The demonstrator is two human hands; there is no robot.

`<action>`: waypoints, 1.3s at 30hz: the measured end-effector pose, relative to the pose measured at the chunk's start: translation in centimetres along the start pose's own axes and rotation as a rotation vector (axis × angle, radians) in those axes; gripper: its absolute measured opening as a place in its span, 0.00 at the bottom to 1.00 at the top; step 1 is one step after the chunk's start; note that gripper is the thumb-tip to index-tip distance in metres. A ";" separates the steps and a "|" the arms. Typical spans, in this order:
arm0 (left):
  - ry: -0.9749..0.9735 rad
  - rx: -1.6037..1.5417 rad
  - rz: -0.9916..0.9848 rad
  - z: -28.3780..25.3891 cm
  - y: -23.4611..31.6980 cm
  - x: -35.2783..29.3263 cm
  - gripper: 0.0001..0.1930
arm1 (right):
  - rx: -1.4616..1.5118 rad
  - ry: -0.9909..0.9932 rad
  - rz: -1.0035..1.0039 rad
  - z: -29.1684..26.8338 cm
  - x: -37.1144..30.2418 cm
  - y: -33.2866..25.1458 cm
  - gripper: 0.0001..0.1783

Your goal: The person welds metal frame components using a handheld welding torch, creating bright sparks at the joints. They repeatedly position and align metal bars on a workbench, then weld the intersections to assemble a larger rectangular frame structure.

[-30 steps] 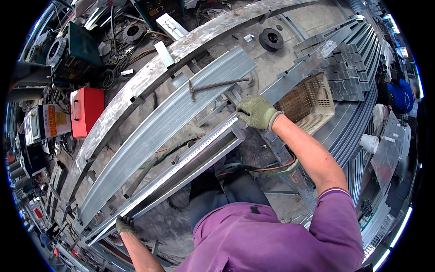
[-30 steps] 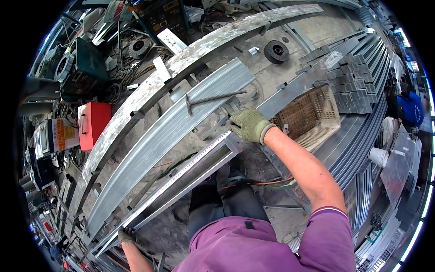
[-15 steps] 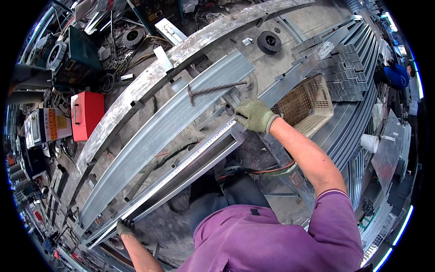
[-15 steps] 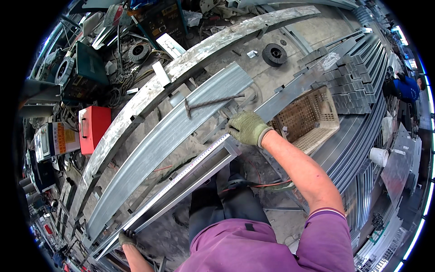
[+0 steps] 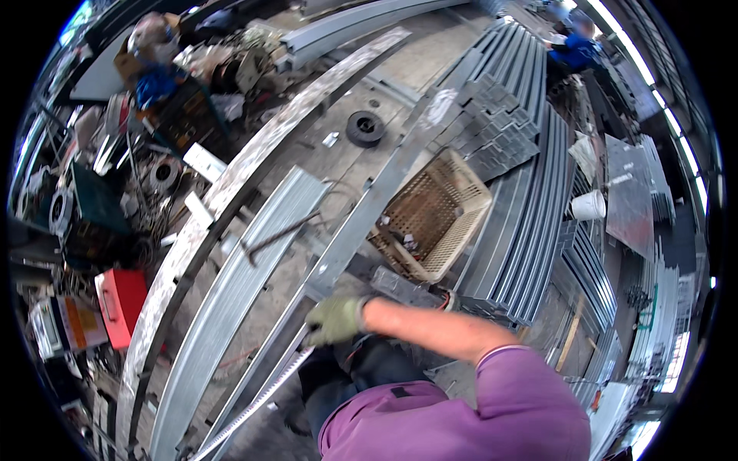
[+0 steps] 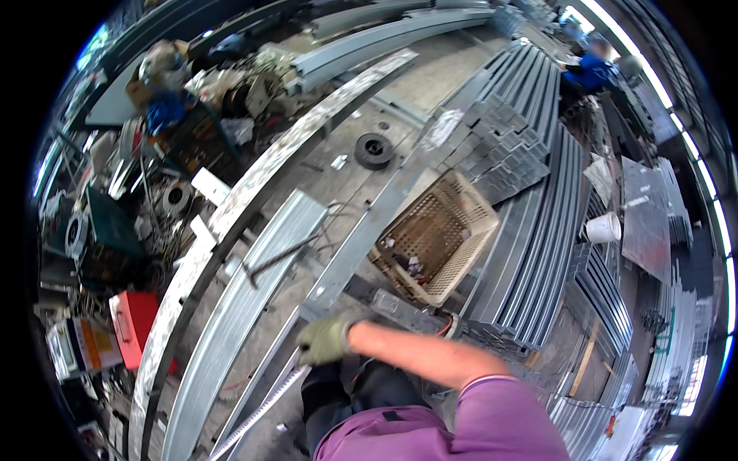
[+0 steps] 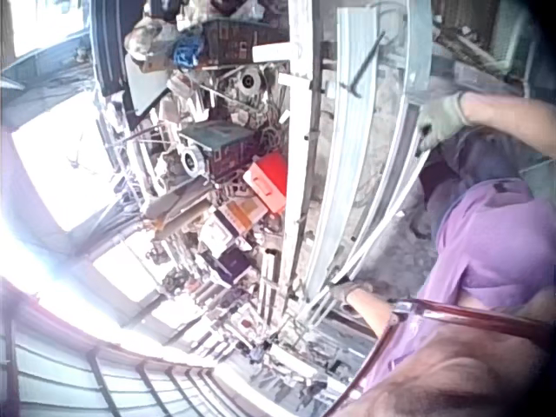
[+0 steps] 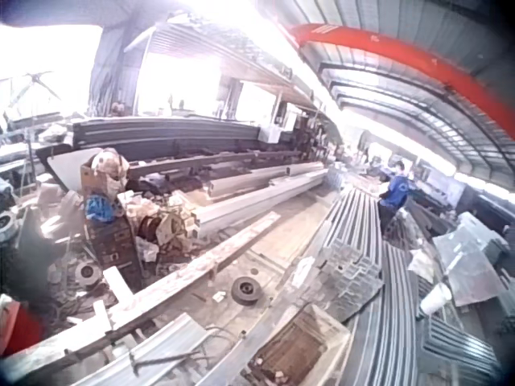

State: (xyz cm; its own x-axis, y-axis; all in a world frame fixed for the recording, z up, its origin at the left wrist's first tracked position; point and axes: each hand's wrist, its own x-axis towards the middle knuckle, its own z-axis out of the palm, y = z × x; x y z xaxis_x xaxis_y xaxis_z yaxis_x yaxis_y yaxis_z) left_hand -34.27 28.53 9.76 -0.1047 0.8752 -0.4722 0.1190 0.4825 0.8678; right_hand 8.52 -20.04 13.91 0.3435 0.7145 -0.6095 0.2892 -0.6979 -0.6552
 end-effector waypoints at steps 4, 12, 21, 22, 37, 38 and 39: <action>-0.269 -0.089 -0.015 7.8 1.8 -12.6 0.17 | 0.193 0.000 -0.216 8.3 -0.2 -1.3 0.35; -1.256 -0.111 -0.240 23.0 -1.5 -24.0 0.16 | 0.485 0.199 0.061 16.4 -8.3 2.9 0.36; -1.805 0.766 -0.200 25.5 -14.4 -31.3 0.11 | 1.564 0.994 0.649 28.8 -15.4 5.7 0.19; -1.770 0.822 -0.206 24.8 -14.4 -31.4 0.08 | 1.602 1.001 0.719 30.4 -16.6 5.4 0.17; -1.108 0.857 0.155 14.9 -11.9 -20.1 0.10 | 1.569 0.967 0.645 39.7 -21.6 15.7 0.24; -1.191 0.911 0.180 13.7 -11.9 -22.7 0.16 | 1.605 1.006 0.528 39.1 -23.0 16.1 0.25; -1.116 0.873 0.161 12.8 -13.3 -26.2 0.15 | 1.543 1.006 0.478 39.0 -23.7 17.6 0.27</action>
State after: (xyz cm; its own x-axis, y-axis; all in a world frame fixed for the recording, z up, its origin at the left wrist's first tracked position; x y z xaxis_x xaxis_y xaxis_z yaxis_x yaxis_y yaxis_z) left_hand -20.44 -0.33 8.63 0.7388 0.2919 -0.6075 0.6577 -0.1152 0.7445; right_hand -29.41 -47.34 -0.62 0.6260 -0.1836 -0.7579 -0.7154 0.2515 -0.6518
